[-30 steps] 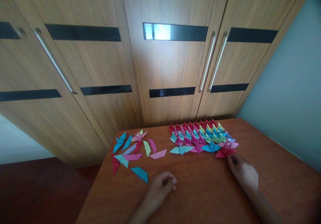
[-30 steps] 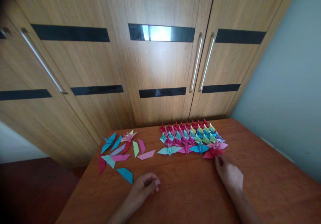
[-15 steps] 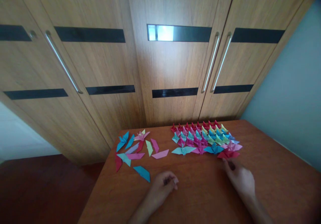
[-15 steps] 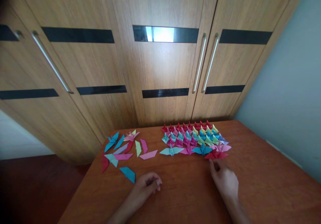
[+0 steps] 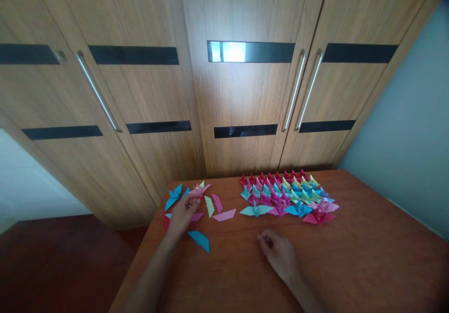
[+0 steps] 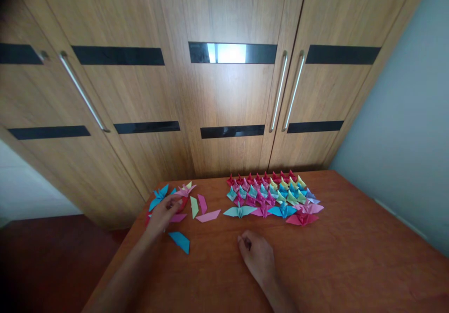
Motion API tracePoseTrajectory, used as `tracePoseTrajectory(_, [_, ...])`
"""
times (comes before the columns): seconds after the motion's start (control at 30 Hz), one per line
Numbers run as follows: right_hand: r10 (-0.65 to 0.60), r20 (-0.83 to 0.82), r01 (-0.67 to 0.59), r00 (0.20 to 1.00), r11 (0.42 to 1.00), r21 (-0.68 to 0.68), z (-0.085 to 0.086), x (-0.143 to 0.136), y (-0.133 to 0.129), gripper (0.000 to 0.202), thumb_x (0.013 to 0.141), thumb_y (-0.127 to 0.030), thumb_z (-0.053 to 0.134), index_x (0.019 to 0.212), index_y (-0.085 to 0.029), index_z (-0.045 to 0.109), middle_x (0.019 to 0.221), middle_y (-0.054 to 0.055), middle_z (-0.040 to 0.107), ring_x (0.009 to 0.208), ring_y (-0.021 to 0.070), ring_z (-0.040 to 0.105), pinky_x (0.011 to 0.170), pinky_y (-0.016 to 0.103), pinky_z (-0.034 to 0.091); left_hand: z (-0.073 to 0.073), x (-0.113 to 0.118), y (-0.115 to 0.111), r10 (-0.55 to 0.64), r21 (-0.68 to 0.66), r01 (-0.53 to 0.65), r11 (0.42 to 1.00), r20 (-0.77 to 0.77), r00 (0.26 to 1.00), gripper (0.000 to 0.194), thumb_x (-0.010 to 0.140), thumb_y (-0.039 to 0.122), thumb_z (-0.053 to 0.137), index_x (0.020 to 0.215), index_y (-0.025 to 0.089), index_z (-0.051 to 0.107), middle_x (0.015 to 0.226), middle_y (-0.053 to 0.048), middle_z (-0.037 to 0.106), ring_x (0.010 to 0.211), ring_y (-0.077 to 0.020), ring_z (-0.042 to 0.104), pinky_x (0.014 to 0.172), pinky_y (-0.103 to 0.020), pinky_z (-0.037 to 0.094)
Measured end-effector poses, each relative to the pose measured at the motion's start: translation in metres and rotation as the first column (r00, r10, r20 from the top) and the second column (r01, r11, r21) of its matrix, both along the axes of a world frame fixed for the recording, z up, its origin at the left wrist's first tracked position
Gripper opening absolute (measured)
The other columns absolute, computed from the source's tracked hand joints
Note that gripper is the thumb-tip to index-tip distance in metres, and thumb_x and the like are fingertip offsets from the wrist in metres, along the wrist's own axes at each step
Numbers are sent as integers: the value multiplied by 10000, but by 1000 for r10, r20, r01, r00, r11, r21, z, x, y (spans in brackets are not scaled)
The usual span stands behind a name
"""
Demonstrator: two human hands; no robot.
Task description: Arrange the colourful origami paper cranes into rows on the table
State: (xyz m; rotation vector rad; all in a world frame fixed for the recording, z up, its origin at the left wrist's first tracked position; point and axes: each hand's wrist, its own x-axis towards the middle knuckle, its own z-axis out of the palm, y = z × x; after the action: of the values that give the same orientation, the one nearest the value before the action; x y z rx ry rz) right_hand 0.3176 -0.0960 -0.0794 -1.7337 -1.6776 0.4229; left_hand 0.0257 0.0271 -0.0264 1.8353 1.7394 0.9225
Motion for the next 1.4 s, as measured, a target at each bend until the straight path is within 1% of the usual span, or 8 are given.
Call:
tracePoseTrajectory(0.2, [17, 43, -16, 999, 1000, -21, -1, 1, -1, 291, 863, -367, 427, 642, -223, 550, 607, -20, 608, 569, 141, 548, 557, 239, 335, 6, -18, 45, 173, 17, -173, 985, -205, 963, 372, 812, 437, 491, 985, 133, 616, 851, -97, 679, 816, -254, 627, 620, -272, 405])
tracePoseTrajectory(0.43, [7, 57, -5, 998, 999, -36, -3, 0, 0, 270, 856, -327, 438, 629, -217, 534, 619, -14, 604, 589, 133, 549, 568, 232, 316, 0, -7, 64, 152, 60, -140, 988, -337, 929, 289, 816, 364, 497, 765, 146, 680, 769, -101, 695, 742, -237, 642, 575, -257, 361])
tracePoseTrajectory(0.6, [6, 51, -5, 999, 1000, -27, -1, 0, -2, 250, 852, -306, 450, 629, -216, 516, 626, -18, 597, 599, 132, 546, 575, 233, 307, 7, -2, 62, 161, 135, -121, 983, -347, 924, 272, 821, 288, 462, 765, 145, 686, 779, -107, 704, 752, -243, 645, 589, -262, 374])
tracePoseTrajectory(0.8, [2, -5, -2, 1000, 1000, -26, -2, 0, -1, 268, 858, -334, 455, 625, -216, 515, 622, -15, 594, 587, 136, 534, 567, 240, 301, 24, 11, 33, 134, 229, -66, 971, -295, 946, 304, 858, 338, 422, 840, 167, 673, 799, -64, 706, 743, -204, 637, 616, -251, 405])
tracePoseTrajectory(1.0, [34, -206, -33, 978, 999, 5, 3, -2, -2, 334, 864, -417, 467, 615, -204, 527, 593, -7, 549, 574, 142, 504, 570, 250, 325, 37, 39, -24, -68, 327, 133, 936, -202, 977, 271, 880, 336, 424, 807, 192, 641, 741, -11, 676, 687, -159, 615, 637, -238, 432])
tracePoseTrajectory(1.23, [133, -694, -232, 707, 971, -51, 12, -23, -8, 442, 879, -554, 367, 854, -184, 607, 722, 28, 608, 604, 137, 544, 495, 215, 366, 8, 86, -76, -300, 363, 369, 856, -233, 925, 182, 863, 191, 447, 796, 191, 617, 767, -36, 661, 710, -155, 616, 665, -244, 462])
tracePoseTrajectory(1.3, [112, -720, -255, 685, 962, -93, 12, -28, -7, 441, 856, -571, 398, 853, -184, 608, 736, 33, 621, 600, 137, 547, 475, 210, 362, -2, 97, -84, -340, 358, 415, 836, -255, 905, 172, 858, 183, 461, 812, 198, 626, 781, -42, 664, 722, -158, 620, 669, -245, 475])
tracePoseTrajectory(1.4, [51, -682, -186, 730, 974, -126, 7, -31, -1, 387, 815, -544, 480, 825, -182, 618, 687, 21, 614, 579, 143, 547, 503, 224, 392, -11, 106, -91, -396, 357, 463, 811, -248, 884, 176, 866, 203, 475, 828, 216, 647, 768, -35, 664, 709, -151, 624, 665, -237, 494])
